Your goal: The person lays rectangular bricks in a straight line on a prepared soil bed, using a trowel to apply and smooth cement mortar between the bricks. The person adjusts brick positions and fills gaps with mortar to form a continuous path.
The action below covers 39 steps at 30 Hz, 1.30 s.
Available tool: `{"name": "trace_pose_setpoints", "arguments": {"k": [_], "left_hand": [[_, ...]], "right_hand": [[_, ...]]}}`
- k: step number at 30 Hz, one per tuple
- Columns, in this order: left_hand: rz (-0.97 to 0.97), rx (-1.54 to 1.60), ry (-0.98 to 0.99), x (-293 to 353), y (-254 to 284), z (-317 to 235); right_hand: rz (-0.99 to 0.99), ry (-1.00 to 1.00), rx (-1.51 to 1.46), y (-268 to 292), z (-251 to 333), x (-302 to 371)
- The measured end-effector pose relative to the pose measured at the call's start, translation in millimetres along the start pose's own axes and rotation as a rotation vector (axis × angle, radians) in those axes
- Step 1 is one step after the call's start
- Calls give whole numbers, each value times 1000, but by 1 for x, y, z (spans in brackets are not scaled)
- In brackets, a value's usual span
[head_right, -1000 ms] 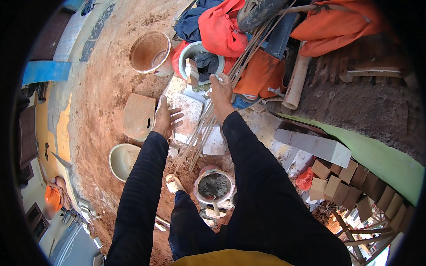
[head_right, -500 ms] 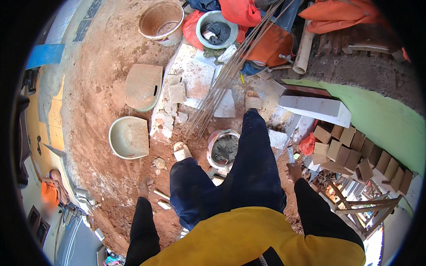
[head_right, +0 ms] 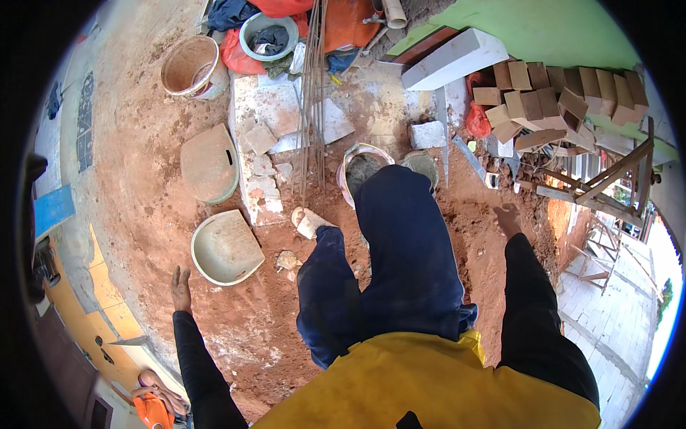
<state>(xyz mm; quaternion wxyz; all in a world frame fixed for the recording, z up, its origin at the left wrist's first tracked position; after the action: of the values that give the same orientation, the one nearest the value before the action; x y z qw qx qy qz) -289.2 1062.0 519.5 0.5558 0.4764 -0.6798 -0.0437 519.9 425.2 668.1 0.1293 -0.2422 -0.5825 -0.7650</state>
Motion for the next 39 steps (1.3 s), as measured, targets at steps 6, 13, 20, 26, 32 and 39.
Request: {"name": "trace_pose_setpoints", "arguments": {"k": [6, 13, 20, 26, 32, 39], "left_hand": [[403, 296, 121, 82, -78, 76], [477, 186, 419, 94, -158, 164], [450, 65, -7, 45, -200, 156], [390, -172, -282, 108, -214, 61], [458, -324, -449, 160, -302, -17], [613, -408, -418, 70, -491, -93]], "right_hand": [[120, 456, -119, -15, 224, 15], [135, 1108, 207, -57, 306, 94], [66, 897, 70, -50, 61, 186], [40, 371, -221, -56, -193, 262], [22, 155, -425, -148, -252, 218], [72, 317, -302, -359, -137, 105]]}}
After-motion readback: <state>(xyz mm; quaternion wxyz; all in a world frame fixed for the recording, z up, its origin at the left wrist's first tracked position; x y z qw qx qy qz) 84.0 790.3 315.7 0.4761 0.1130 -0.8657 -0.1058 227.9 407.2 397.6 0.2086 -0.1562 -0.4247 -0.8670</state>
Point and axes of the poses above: each hand's wrist, its own x-axis away from the middle knuckle, its own y-axis out of the back of the hand, z = x × y, the point moved 2 cm from there along -x, towards the middle knuckle, and after that the axes turned 10 degrees about y, right-handed, at the moved point
